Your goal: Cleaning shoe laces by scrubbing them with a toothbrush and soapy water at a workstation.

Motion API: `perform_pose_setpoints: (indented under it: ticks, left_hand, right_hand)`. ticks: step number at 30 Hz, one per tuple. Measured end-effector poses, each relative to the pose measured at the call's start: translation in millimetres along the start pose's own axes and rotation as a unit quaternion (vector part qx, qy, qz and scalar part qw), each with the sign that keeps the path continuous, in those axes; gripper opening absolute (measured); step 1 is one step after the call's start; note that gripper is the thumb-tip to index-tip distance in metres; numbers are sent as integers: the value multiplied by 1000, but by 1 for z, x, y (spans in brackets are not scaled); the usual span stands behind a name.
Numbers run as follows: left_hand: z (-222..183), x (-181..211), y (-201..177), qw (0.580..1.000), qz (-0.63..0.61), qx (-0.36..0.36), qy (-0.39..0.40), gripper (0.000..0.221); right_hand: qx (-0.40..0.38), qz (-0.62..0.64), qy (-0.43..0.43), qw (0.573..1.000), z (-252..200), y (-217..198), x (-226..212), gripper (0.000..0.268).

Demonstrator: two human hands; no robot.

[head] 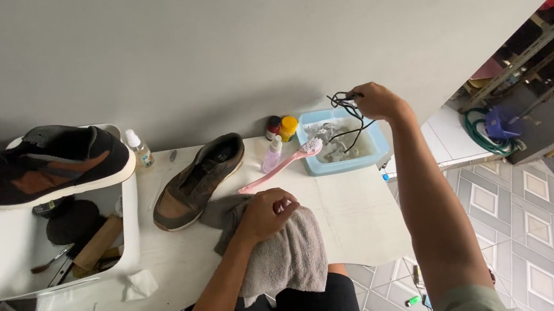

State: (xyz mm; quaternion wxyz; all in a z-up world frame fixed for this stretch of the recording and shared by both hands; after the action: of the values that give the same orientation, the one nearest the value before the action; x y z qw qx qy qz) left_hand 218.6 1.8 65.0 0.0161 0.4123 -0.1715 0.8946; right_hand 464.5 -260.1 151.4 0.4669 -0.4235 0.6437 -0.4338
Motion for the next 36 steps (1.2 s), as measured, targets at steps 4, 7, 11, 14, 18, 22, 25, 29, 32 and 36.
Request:
perform_pose_setpoints:
  ticks: [4, 7, 11, 14, 18, 22, 25, 29, 32, 36]
  left_hand:
    - [-10, -19, 6, 1000, -5, 19, -7, 15]
    - [-7, -11, 2, 999, 42, 16, -9, 13]
    - [-4, -5, -1, 998, 55, 9, -16, 16]
    - [-3, -1, 0, 998, 59, 4, -13, 21]
    - [-2, -7, 2, 998, 63, 1, -19, 26]
    - [-3, -6, -1, 998, 60, 2, -20, 23]
    - [-1, -7, 1, 998, 56, -2, -22, 19]
    - [-2, -6, 0, 998, 53, 5, -21, 24]
    - [-2, -7, 0, 998, 55, 8, -21, 23]
    - [-2, -6, -2, 998, 48, 10, -37, 17]
  right_hand:
    - [-7, 14, -5, 1000, -37, -42, -9, 39]
    - [50, 29, -21, 998, -26, -42, -6, 32]
    - [-40, -35, -44, 998, 3, 45, -1, 32]
    - [-131, -75, -45, 988, -10, 106, -4, 42]
    - [9, -19, 58, 998, 90, 168, 89, 31]
    - [-78, 59, 11, 995, 42, 152, 35, 37]
    - [-77, 108, 29, 991, 59, 156, 52, 27]
    - [-33, 46, 60, 997, 44, 137, 51, 33]
    - [-52, 79, 44, 995, 35, 102, 34, 37]
    - [40, 159, -3, 986, 2, 5, 11, 30]
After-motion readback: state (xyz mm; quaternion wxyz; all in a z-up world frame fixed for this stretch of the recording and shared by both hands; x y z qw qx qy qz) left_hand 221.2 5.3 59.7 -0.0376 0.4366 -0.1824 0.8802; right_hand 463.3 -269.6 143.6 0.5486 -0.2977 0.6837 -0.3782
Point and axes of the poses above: each hand's wrist, its own z-axis towards the middle knuckle, its own y-axis out of the palm, x = y × z, the point moved 9 cm from there along z, towards the middle knuckle, and after that the axes turned 13 degrees about y, right-handed, at the moved point
